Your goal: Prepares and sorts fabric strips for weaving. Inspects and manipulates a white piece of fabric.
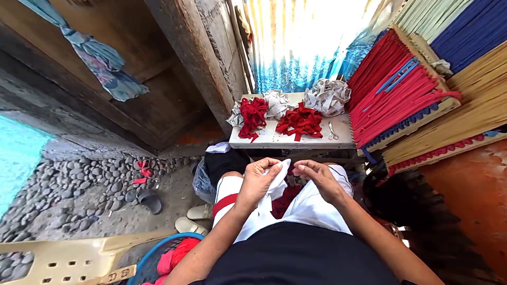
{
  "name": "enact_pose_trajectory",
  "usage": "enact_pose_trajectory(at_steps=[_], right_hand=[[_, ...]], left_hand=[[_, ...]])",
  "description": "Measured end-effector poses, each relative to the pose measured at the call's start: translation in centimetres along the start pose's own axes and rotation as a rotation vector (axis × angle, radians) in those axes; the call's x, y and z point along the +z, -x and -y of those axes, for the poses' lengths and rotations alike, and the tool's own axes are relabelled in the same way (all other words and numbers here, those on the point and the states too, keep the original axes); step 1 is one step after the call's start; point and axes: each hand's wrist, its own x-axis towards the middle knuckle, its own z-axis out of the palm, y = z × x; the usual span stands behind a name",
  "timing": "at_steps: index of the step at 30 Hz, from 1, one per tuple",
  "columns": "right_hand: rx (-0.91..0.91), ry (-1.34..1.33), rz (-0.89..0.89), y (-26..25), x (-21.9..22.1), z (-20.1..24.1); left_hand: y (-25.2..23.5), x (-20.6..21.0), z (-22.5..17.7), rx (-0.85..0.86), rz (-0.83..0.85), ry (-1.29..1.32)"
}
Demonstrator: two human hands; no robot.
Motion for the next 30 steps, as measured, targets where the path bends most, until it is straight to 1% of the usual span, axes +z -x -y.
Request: enact_pose_trajectory(at_steps=[3,6,10,13,15,17,18,20,22,24,27,30], right_hand=[[0.08,-0.223,0.217,0.1,1.5,-2.6],[0.116,-0.453,0.328,1.1,3.1,-3.2],[-0.005,-0.483,0.288,0.9,3.0,-2.1],[-0.012,-0.45,0.279,0.8,2.4,-1.3],[0.047,-0.359,0.175,1.2,2.8,-0.3],[0.123,-0.286,0.072,1.4,3.0,0.3],[0.146,-0.262,0.04,1.4,2.9,0.5],[0.155,-0.203,0.012,1.2,2.3,0.6],[0.161,-0.156,0.016,1.0,1.7,0.5],[0.164,-0.141,0.007,1.0,1.5,0.5],[0.131,-0.139,-0.028,1.0,1.6,0.6],[0.097,-0.117,-0.026,1.0,1.8,0.7]], left_hand=[[-0.1,0.2,-0.1,-0.024,-0.015,0.109],[-0.3,-0.2,0.2,-0.039,-0.016,0.154],[-0.9,-1.2,1.9,-0.053,-0.046,0.105],[-1.3,-1.8,3.2,-0.106,-0.059,0.127],[-1.4,-2.1,4.0,-0.215,-0.013,0.28],[-1.4,-2.6,5.0,-0.38,0.05,0.443],[-1.4,-2.7,5.5,-0.44,0.085,0.482],[-1.1,-2.7,6.3,-0.48,0.133,0.459],[-0.6,-2.4,6.8,-0.434,0.137,0.397],[-0.1,-2.4,7.5,-0.311,0.141,0.303],[0.0,-2.4,8.5,-0.134,0.188,0.097],[0.1,-2.1,8.7,-0.091,0.236,-0.027]])
